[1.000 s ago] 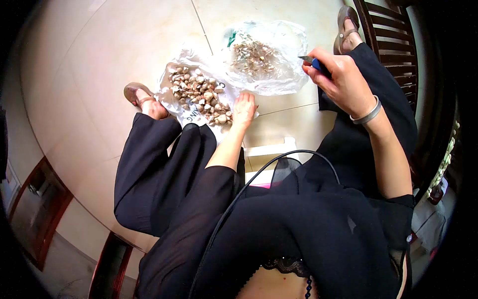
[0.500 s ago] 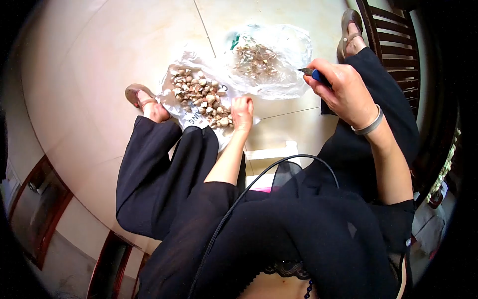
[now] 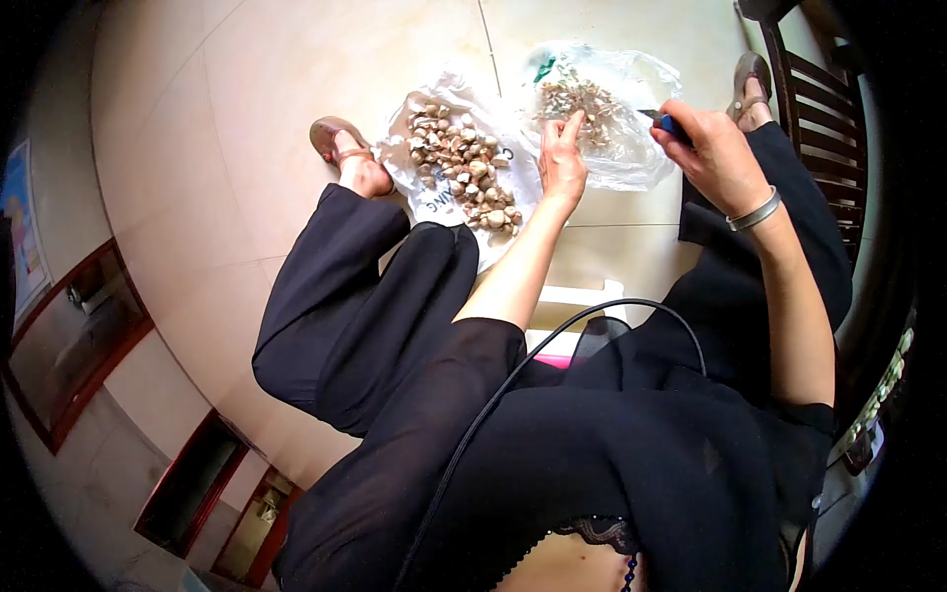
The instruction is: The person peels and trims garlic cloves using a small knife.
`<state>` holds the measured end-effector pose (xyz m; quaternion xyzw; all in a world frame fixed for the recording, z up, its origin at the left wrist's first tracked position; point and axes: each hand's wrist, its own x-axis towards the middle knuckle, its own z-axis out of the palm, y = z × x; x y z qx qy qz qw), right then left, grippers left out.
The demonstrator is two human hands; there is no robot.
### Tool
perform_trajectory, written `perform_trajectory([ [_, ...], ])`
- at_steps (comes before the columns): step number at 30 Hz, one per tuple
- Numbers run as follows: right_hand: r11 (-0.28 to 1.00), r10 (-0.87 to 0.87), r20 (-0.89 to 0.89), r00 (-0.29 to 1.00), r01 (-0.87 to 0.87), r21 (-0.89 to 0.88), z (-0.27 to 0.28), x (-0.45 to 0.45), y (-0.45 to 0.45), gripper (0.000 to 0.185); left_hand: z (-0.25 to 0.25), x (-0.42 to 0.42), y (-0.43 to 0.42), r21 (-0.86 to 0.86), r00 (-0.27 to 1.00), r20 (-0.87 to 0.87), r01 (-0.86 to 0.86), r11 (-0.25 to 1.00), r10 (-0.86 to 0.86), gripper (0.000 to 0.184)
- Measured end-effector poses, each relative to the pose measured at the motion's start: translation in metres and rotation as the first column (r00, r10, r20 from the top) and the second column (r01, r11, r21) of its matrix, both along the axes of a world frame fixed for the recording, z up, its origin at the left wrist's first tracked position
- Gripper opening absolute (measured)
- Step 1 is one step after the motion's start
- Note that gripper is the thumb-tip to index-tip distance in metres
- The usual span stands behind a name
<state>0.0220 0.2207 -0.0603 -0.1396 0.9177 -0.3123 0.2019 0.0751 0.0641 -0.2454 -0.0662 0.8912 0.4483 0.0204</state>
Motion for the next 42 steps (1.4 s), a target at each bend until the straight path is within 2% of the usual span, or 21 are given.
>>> perform_trajectory([
  [3, 1.000, 0.009, 0.005, 1.000, -0.009, -0.019, -0.001, -0.002, -0.001, 0.012, -0.005, 0.008, -0.024, 0.083, 0.996, -0.008, -0.093, 0.992, 0.094, 0.022],
  [5, 0.999, 0.021, 0.001, 1.000, -0.021, -0.034, -0.001, -0.003, -0.005, 0.012, -0.017, 0.018, -0.062, 0.067, 0.944, 0.144, -0.308, 0.949, 0.296, 0.020],
  [7, 0.998, 0.028, -0.009, 1.000, -0.029, -0.047, -0.002, -0.004, -0.008, 0.012, -0.060, 0.038, -0.111, 0.002, 0.904, 0.090, -0.420, 0.908, 0.418, 0.018],
  [9, 0.998, 0.059, -0.005, 0.998, -0.060, -0.012, -0.004, -0.005, -0.011, 0.010, -0.073, 0.052, -0.148, -0.204, 0.816, 0.089, -0.546, 0.812, 0.571, 0.023],
  [11, 0.999, 0.045, 0.034, 0.998, -0.045, 0.001, -0.002, -0.006, -0.015, 0.009, -0.088, 0.061, -0.179, -0.270, 0.777, 0.009, -0.604, 0.750, 0.629, 0.032],
  [12, 0.998, 0.059, 0.018, 0.998, -0.059, -0.005, -0.002, -0.006, -0.016, 0.010, -0.085, 0.060, -0.188, -0.255, 0.774, 0.079, -0.594, 0.763, 0.628, 0.041],
  [13, 0.997, 0.074, 0.004, 0.997, -0.074, -0.011, -0.004, -0.007, -0.017, 0.010, -0.084, 0.058, -0.194, -0.289, 0.806, 0.064, -0.549, 0.784, 0.588, 0.046],
  [15, 0.997, 0.080, 0.017, 0.997, -0.080, 0.011, -0.007, -0.009, -0.017, 0.010, -0.072, 0.052, -0.198, -0.305, 0.822, 0.205, -0.462, 0.833, 0.531, 0.048],
  [18, 0.995, 0.093, 0.018, 0.996, -0.093, 0.034, -0.010, -0.011, -0.018, 0.010, -0.081, 0.048, -0.201, -0.299, 0.850, 0.233, -0.400, 0.866, 0.473, 0.050],
  [21, 0.994, 0.096, 0.030, 0.995, -0.097, 0.059, -0.011, -0.010, -0.019, 0.011, -0.084, 0.040, -0.197, -0.380, 0.907, 0.144, -0.319, 0.869, 0.396, 0.048],
  [22, 0.992, 0.092, 0.052, 0.994, -0.096, 0.078, -0.010, -0.010, -0.020, 0.011, -0.087, 0.038, -0.200, -0.367, 0.935, 0.071, -0.299, 0.881, 0.347, 0.041],
  [25, 0.992, 0.092, 0.077, 0.993, -0.098, 0.075, -0.010, -0.011, -0.021, 0.011, -0.090, 0.030, -0.204, -0.369, 0.930, 0.159, -0.255, 0.894, 0.331, 0.034],
  [27, 0.993, 0.095, 0.070, 0.993, -0.099, 0.067, -0.010, -0.011, -0.021, 0.011, -0.095, 0.029, -0.205, -0.340, 0.921, 0.154, -0.291, 0.894, 0.358, 0.034],
  [29, 0.993, 0.094, 0.063, 0.994, -0.097, 0.060, -0.011, -0.011, -0.021, 0.011, -0.093, 0.029, -0.204, -0.270, 0.871, 0.253, -0.354, 0.896, 0.420, 0.035],
  [33, 0.990, 0.113, 0.031, 0.993, -0.115, 0.082, -0.008, -0.010, -0.022, 0.012, -0.097, 0.036, -0.204, -0.287, 0.901, 0.193, -0.328, 0.900, 0.390, 0.033],
  [35, 0.990, 0.111, 0.038, 0.993, -0.113, 0.087, -0.008, -0.009, -0.022, 0.012, -0.098, 0.035, -0.204, -0.157, 0.894, 0.176, -0.387, 0.909, 0.411, 0.032],
  [36, 0.989, 0.112, 0.035, 0.993, -0.115, 0.093, -0.008, -0.009, -0.021, 0.012, -0.099, 0.034, -0.206, -0.156, 0.895, 0.176, -0.385, 0.910, 0.410, 0.032],
  [38, 0.989, 0.111, 0.033, 0.993, -0.113, 0.100, -0.009, -0.009, -0.020, 0.013, -0.102, 0.031, -0.208, 0.148, 0.815, 0.337, -0.540, 0.829, 0.471, 0.033],
  [41, 0.988, 0.119, -0.013, 0.993, -0.117, 0.097, -0.007, -0.007, -0.022, 0.013, -0.131, 0.034, -0.209, 0.223, 0.828, 0.312, -0.541, 0.811, 0.466, 0.035],
  [42, 0.989, 0.112, 0.004, 0.994, -0.112, 0.094, -0.007, -0.007, -0.023, 0.013, -0.136, 0.034, -0.207, 0.171, 0.824, 0.302, -0.541, 0.823, 0.479, 0.036],
])
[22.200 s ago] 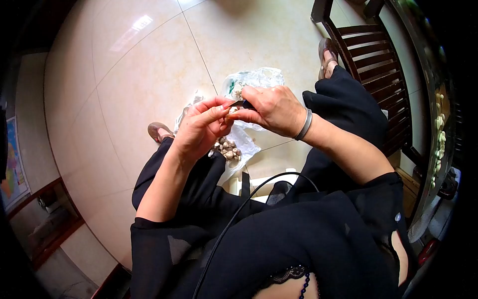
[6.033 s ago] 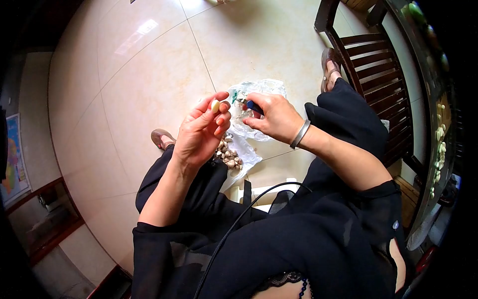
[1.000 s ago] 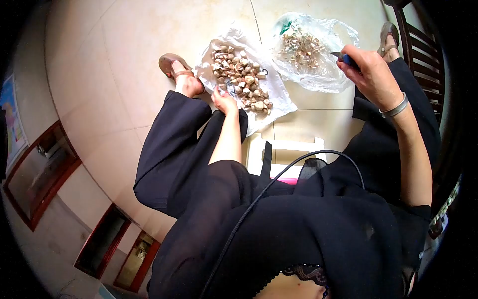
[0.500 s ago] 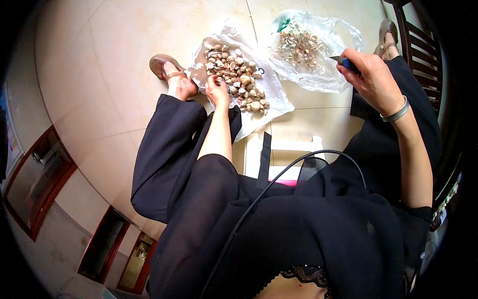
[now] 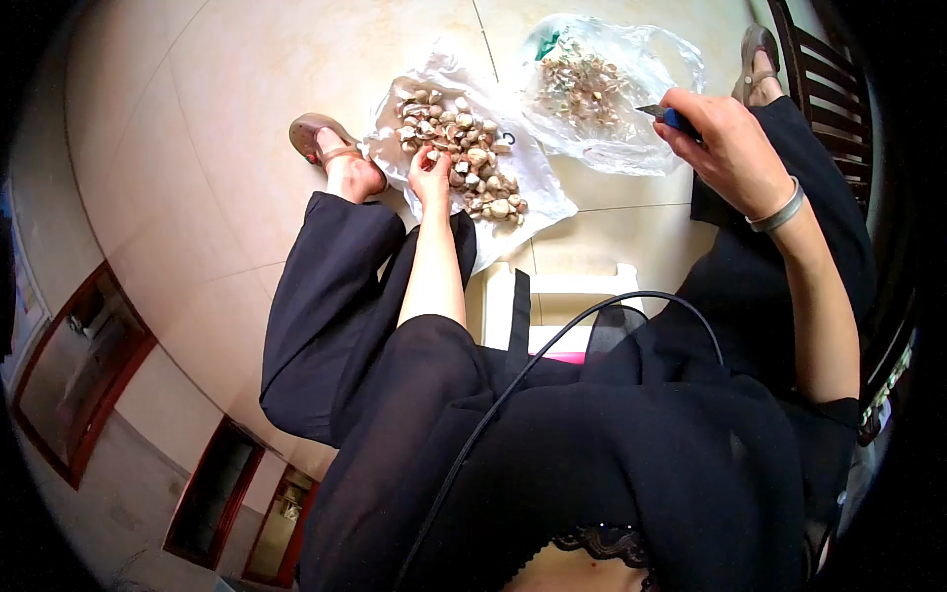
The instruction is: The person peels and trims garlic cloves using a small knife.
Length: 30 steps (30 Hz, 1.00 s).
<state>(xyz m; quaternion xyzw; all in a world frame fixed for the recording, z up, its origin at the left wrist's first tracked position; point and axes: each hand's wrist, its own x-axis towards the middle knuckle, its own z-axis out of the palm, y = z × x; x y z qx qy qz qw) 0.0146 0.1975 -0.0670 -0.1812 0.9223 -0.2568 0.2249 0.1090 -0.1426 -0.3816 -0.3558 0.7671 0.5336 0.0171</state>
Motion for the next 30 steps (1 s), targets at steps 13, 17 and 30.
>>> perform_trajectory([
  [13, 0.999, 0.031, -0.008, 0.999, -0.031, 0.020, -0.002, 0.000, 0.003, 0.014, 0.022, -0.012, -0.008, 0.186, 0.984, 0.135, 0.094, 0.978, -0.120, 0.023],
  [17, 1.000, 0.023, 0.000, 1.000, -0.023, 0.004, 0.000, 0.001, 0.002, 0.014, 0.045, 0.001, -0.016, 0.376, 0.978, 0.205, -0.103, 0.921, 0.026, 0.019],
  [30, 1.000, 0.028, 0.005, 1.000, -0.027, -0.014, -0.001, 0.002, 0.004, 0.015, 0.044, 0.046, 0.006, 0.462, 0.894, 0.383, -0.402, 0.791, 0.230, 0.023],
])
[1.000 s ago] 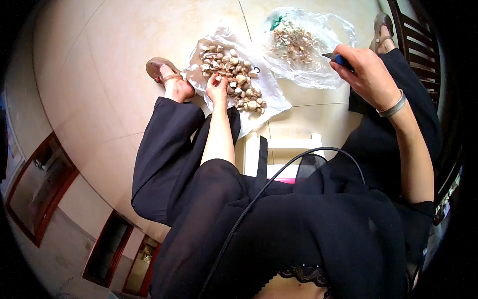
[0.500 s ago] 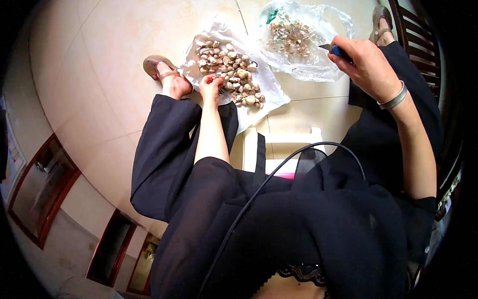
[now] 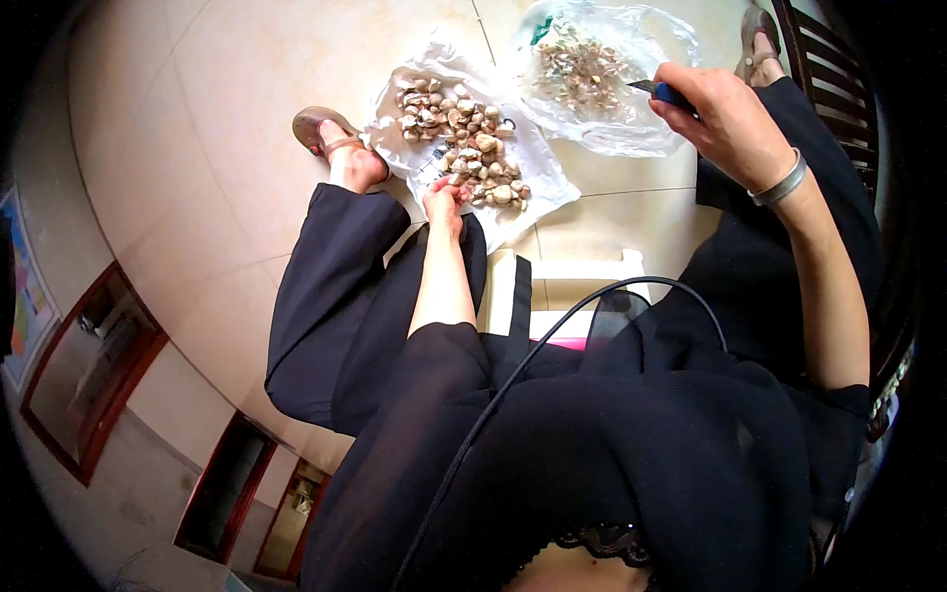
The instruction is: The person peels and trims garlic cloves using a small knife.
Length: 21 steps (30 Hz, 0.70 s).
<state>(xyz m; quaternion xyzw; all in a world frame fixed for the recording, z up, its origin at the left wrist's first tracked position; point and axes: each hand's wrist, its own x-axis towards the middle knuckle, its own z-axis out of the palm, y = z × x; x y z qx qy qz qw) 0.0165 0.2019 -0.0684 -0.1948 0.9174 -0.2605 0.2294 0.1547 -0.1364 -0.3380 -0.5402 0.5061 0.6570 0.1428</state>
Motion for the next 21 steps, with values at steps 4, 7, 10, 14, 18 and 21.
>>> perform_trajectory([
  [4, 1.000, 0.020, -0.015, 1.000, -0.020, 0.008, 0.000, 0.001, 0.001, 0.015, -0.001, -0.001, 0.001, -0.048, 0.999, 0.032, 0.024, 0.999, -0.023, 0.019],
  [7, 1.000, 0.019, -0.002, 1.000, -0.019, 0.012, 0.001, 0.000, 0.000, 0.015, -0.003, -0.002, -0.001, -0.124, 0.999, 0.011, -0.032, 0.992, 0.034, 0.017],
  [10, 1.000, 0.027, -0.015, 1.000, -0.027, 0.006, -0.002, 0.000, 0.001, 0.014, -0.005, -0.010, -0.001, -0.103, 0.992, -0.102, -0.079, 0.992, 0.069, 0.020],
  [14, 1.000, 0.029, 0.005, 1.000, -0.029, 0.001, -0.002, 0.000, 0.001, 0.014, -0.008, -0.025, -0.010, -0.117, 0.983, -0.179, -0.057, 0.992, 0.035, 0.029],
  [18, 0.999, 0.042, -0.014, 0.999, -0.042, -0.001, -0.003, 0.000, 0.001, 0.013, -0.017, -0.027, -0.018, -0.293, 0.982, -0.124, 0.100, 0.951, -0.141, 0.031],
  [21, 0.999, 0.034, -0.001, 0.999, -0.034, -0.001, -0.005, 0.001, 0.001, 0.013, -0.016, -0.032, -0.017, -0.544, 0.901, -0.053, 0.335, 0.770, -0.430, 0.031],
])
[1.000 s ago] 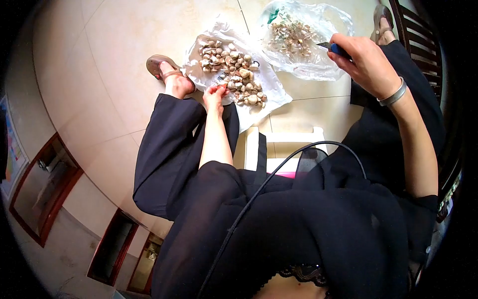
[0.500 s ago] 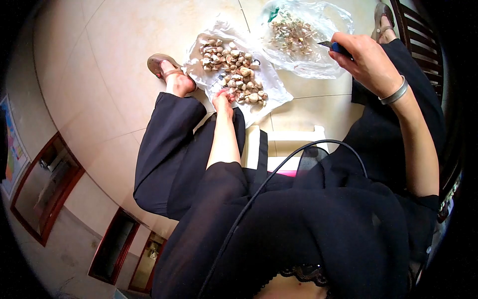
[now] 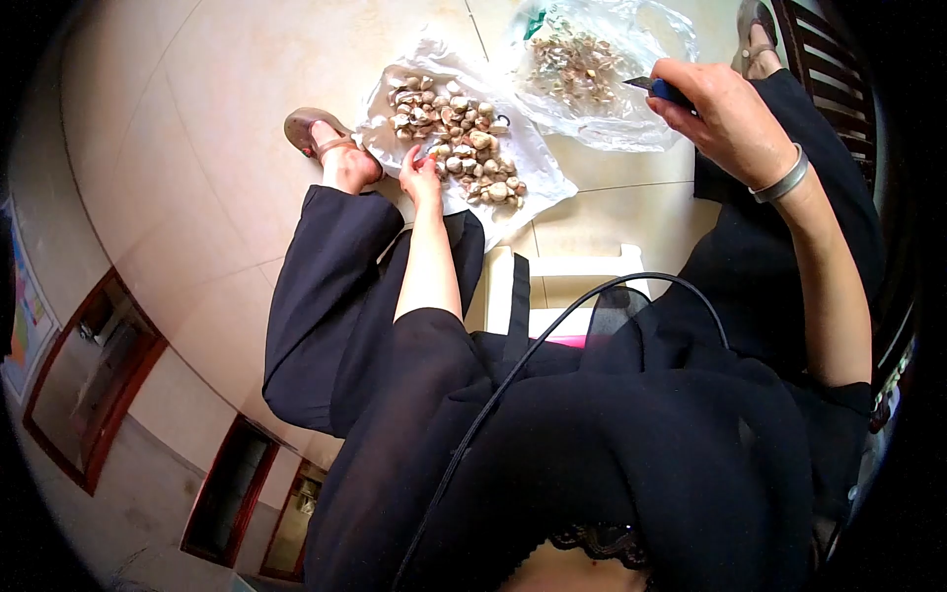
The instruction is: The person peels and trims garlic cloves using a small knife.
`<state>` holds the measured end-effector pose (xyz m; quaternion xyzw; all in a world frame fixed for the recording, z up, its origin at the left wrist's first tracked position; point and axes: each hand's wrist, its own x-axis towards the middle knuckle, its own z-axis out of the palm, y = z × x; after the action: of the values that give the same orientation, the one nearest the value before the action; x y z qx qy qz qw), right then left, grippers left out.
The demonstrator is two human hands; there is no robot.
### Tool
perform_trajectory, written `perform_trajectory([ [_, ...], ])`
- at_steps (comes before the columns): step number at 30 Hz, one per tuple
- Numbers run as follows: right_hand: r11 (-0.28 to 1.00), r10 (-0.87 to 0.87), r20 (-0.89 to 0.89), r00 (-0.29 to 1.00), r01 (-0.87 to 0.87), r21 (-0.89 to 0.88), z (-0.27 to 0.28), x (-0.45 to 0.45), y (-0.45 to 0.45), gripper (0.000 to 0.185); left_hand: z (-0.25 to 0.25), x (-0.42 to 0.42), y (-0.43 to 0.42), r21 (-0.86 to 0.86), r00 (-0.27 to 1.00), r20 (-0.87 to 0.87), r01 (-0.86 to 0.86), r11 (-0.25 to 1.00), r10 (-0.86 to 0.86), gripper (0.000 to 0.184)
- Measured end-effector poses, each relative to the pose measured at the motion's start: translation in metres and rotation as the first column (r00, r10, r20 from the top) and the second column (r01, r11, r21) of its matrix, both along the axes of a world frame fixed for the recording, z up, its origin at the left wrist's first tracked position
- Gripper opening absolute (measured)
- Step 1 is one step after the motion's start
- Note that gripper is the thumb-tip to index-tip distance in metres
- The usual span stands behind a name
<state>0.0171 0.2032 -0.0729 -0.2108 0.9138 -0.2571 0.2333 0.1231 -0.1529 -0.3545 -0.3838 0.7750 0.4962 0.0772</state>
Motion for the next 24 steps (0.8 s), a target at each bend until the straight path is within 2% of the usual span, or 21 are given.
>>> perform_trajectory([
  [1, 1.000, -0.002, -0.003, 1.000, 0.002, -0.001, 0.000, 0.000, 0.000, 0.013, 0.001, -0.003, 0.002, -0.190, 0.987, 0.013, 0.159, 0.969, -0.159, 0.032],
  [2, 1.000, -0.003, -0.002, 1.000, 0.003, 0.001, 0.000, 0.001, 0.000, 0.013, 0.003, -0.006, 0.005, -0.188, 0.987, 0.014, 0.160, 0.969, -0.160, 0.032],
  [5, 1.000, -0.006, 0.007, 1.000, 0.006, 0.001, 0.000, 0.000, 0.001, 0.013, -0.006, -0.011, 0.010, -0.390, 0.945, -0.043, 0.283, 0.876, -0.325, 0.030],
  [6, 1.000, -0.010, 0.010, 1.000, 0.010, 0.008, 0.001, -0.001, 0.000, 0.013, -0.002, -0.014, 0.013, -0.388, 0.945, -0.042, 0.285, 0.877, -0.325, 0.030],
  [8, 1.000, -0.017, 0.012, 1.000, 0.017, 0.016, 0.001, -0.001, 0.000, 0.013, 0.006, -0.023, 0.019, -0.400, 0.938, 0.153, 0.348, 0.848, -0.313, 0.026],
  [9, 1.000, -0.011, -0.008, 1.000, 0.011, 0.016, 0.001, -0.001, 0.000, 0.014, 0.000, -0.024, 0.018, -0.419, 0.950, 0.111, 0.312, 0.853, -0.293, 0.023],
  [10, 1.000, -0.002, -0.028, 1.000, 0.003, 0.015, 0.000, 0.000, 0.000, 0.014, -0.014, -0.024, 0.011, -0.418, 0.949, 0.111, 0.313, 0.853, -0.294, 0.023],
  [12, 1.000, 0.002, -0.028, 1.000, -0.001, 0.029, 0.000, 0.000, 0.001, 0.014, -0.027, -0.029, -0.003, -0.150, 0.950, 0.202, 0.270, 0.951, -0.238, 0.021],
  [20, 0.998, -0.022, 0.012, 1.000, 0.021, 0.052, -0.003, 0.001, 0.004, 0.011, -0.003, -0.028, -0.002, -0.267, 0.924, 0.090, 0.382, 0.885, -0.372, 0.021],
  [23, 0.998, -0.030, 0.033, 0.999, 0.028, 0.048, -0.003, 0.000, 0.005, 0.011, -0.014, -0.029, -0.008, -0.150, 0.974, 0.076, 0.222, 0.963, -0.213, 0.019],
  [24, 0.999, -0.013, 0.001, 1.000, 0.013, 0.034, -0.002, 0.000, 0.005, 0.012, -0.011, -0.030, -0.010, -0.150, 0.974, 0.077, 0.223, 0.963, -0.213, 0.019],
])
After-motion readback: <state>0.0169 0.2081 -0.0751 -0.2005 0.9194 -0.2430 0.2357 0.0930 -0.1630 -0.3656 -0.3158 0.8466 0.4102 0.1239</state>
